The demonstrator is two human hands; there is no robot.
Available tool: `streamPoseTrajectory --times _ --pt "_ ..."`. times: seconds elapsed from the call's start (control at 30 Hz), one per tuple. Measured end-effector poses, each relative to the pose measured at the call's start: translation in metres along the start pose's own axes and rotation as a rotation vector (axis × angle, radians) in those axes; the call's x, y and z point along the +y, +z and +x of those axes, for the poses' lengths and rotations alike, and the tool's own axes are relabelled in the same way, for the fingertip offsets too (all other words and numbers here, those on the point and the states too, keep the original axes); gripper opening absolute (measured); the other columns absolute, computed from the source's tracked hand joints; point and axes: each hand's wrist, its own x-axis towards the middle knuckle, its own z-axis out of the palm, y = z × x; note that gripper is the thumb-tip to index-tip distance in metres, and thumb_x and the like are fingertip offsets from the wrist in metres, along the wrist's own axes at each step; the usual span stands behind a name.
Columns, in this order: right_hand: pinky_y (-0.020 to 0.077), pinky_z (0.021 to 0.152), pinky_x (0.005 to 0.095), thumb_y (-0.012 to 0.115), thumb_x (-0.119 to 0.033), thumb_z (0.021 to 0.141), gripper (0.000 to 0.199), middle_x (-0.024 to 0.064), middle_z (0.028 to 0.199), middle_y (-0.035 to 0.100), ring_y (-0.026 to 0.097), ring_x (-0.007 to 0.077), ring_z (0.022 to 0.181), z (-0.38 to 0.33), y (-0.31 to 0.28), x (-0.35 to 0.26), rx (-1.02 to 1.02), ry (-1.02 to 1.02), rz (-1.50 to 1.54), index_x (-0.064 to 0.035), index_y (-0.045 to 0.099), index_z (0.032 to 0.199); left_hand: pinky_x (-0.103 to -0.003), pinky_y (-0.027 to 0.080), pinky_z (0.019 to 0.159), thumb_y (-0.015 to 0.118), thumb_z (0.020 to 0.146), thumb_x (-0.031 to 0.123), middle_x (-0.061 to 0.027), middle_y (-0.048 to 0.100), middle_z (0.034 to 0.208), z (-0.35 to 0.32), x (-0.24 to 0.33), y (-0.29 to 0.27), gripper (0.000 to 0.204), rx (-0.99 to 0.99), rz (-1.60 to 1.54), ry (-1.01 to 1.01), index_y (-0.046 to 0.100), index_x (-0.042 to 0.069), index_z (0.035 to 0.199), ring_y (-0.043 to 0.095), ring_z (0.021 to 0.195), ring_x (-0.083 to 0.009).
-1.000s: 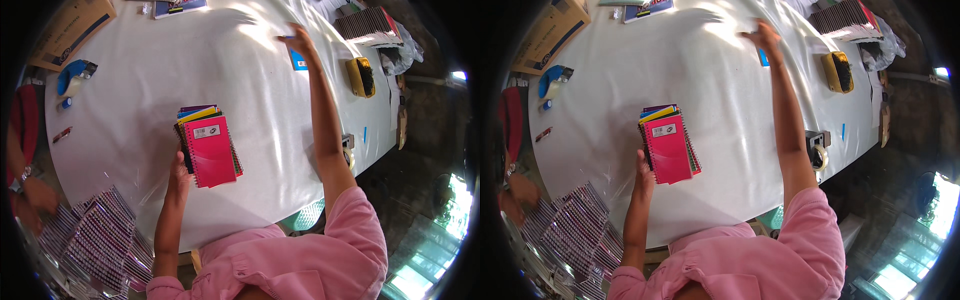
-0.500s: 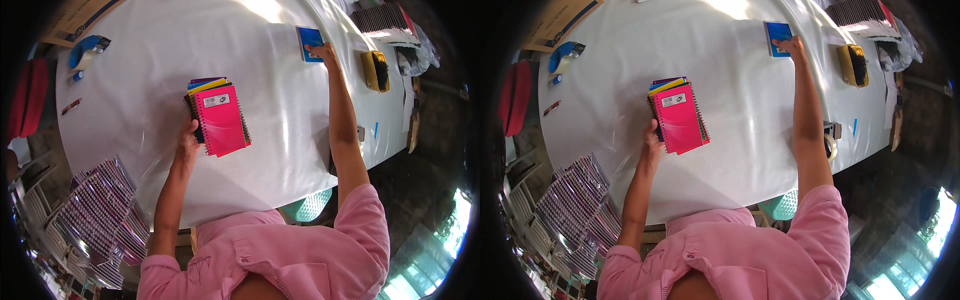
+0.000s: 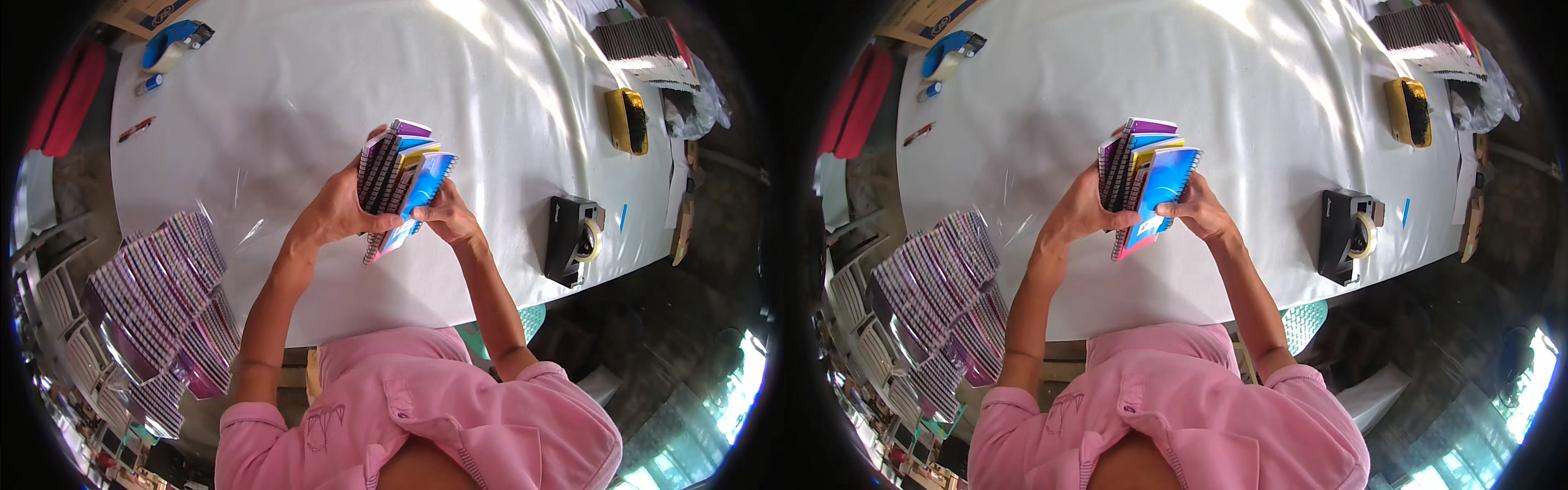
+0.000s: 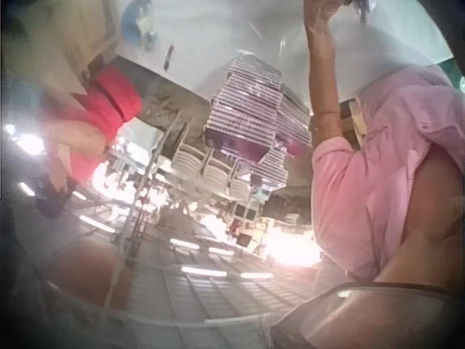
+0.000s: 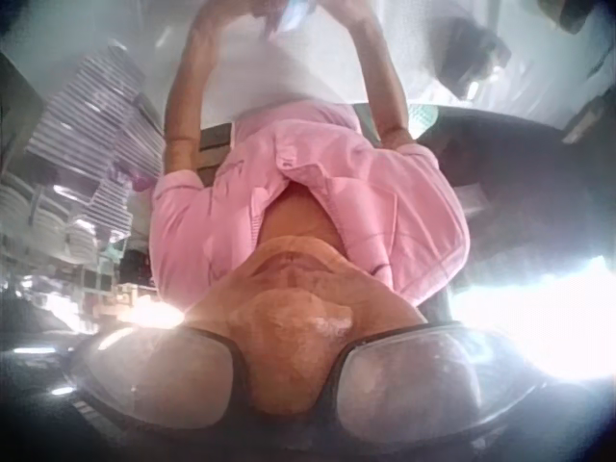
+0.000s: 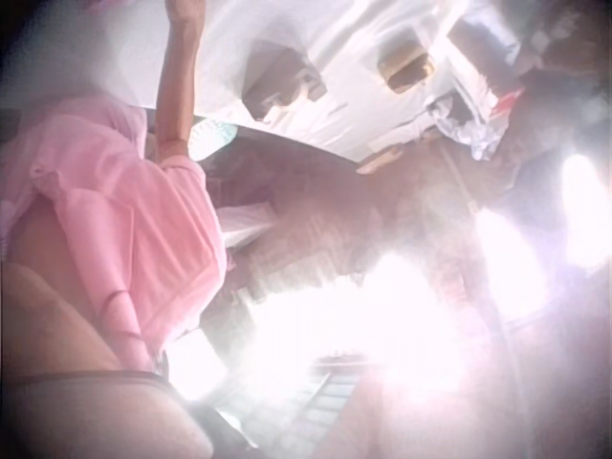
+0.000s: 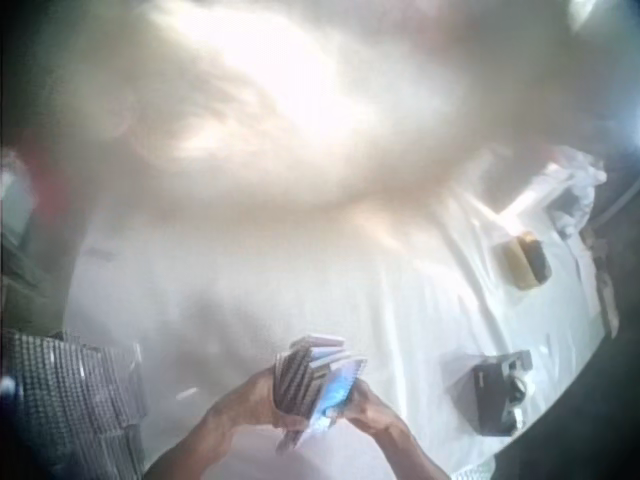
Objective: The person gathers small spiral-bound notebooks of various colors from a table and places them into clear plastic bags. They then use a tape dispenser to seal the bags, repeating this process for multiple sets of notebooks.
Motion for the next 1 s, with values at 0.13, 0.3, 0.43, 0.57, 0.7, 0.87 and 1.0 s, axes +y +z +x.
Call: streamPoseTrajectory --times 0.13,0.3,0.43,0.57,0.7,0.87,1.0 --pt "0.0474 0.093 0.0355 0.086 -0.006 0.059 0.087 0.0057 0.115 0.057 0.052 0.0196 0.112 -0.019 0.000 0.018 0.102 -0.185 -0.190 -0.0093 0.039 0.132 -0.035 0.033 0.106 0.086 0.057 0.021 -0.0119 0.025 0.151 -0.033 0.014 0.011 0.120 0.055 0.248 0.133 0.011 0.005 0.149 0.043 0.127 -0.0242" --pt "0.0396 0.098 0.0363 0.082 -0.014 0.060 0.084 0.0083 0.127 0.048 0.048 0.0222 0.116 -0.011 -0.005 0.053 -0.069 -0.614 -0.648 -0.0109 0.039 0.132 -0.031 0.028 0.105 0.082 0.059 0.025 -0.0135 0.006 0.157 -0.051 -0.054 0.011 0.124 0.088 0.053 0.223 -0.001 0.010 0.151 0.031 0.135 -0.0185" --pt "0.0367 0.101 0.0365 0.082 -0.016 0.059 0.093 0.0094 0.131 0.045 0.047 0.0241 0.117 -0.003 -0.003 0.070 -0.091 -0.636 -0.647 -0.0074 0.033 0.138 -0.035 0.018 0.110 0.080 0.061 0.022 -0.0137 0.008 0.157 -0.046 -0.077 0.017 0.123 0.093 -0.100 0.343 -0.004 0.011 0.151 0.018 0.142 -0.0217" --pt "0.0355 0.104 0.0397 0.089 -0.012 0.055 0.105 0.0115 0.132 0.044 0.043 0.0258 0.123 -0.008 0.001 0.054 -0.067 -0.523 -0.523 -0.0072 0.025 0.138 -0.037 0.016 0.112 0.077 0.064 0.017 -0.0116 0.013 0.154 -0.034 -0.074 0.023 0.117 0.218 -0.073 0.414 -0.001 0.007 0.150 0.021 0.139 -0.0217" --pt "0.0351 0.105 0.0411 0.091 -0.019 0.055 0.106 0.0118 0.133 0.044 0.041 0.0262 0.125 0.006 0.000 0.064 -0.003 -0.576 -0.458 -0.0072 0.025 0.137 -0.039 0.012 0.114 0.073 0.070 0.014 -0.0121 0.005 0.156 -0.029 -0.066 0.035 0.110 0.200 -0.040 0.429 -0.003 0.007 0.150 0.013 0.142 -0.0242" --pt "0.0396 0.098 0.0389 0.090 -0.016 0.057 0.094 0.0104 0.121 0.050 0.047 0.0224 0.116 -0.001 0.003 0.051 -0.008 -0.543 -0.586 -0.0055 0.032 0.131 -0.040 0.011 0.115 0.072 0.078 0.019 -0.0114 0.020 0.154 -0.055 -0.058 0.006 0.091 0.163 0.234 0.320 0.017 0.007 0.148 0.012 0.144 -0.0260" --pt "0.0414 0.097 0.0340 0.086 -0.013 0.061 0.082 0.0092 0.115 0.056 0.053 0.0200 0.110 -0.003 0.010 0.048 0.056 -0.518 -0.314 -0.0002 0.039 0.128 -0.051 0.016 0.112 0.062 0.088 0.027 -0.0143 0.034 0.148 -0.074 -0.049 -0.066 0.066 0.609 0.846 0.334 0.033 0.012 0.145 0.021 0.141 -0.0332"
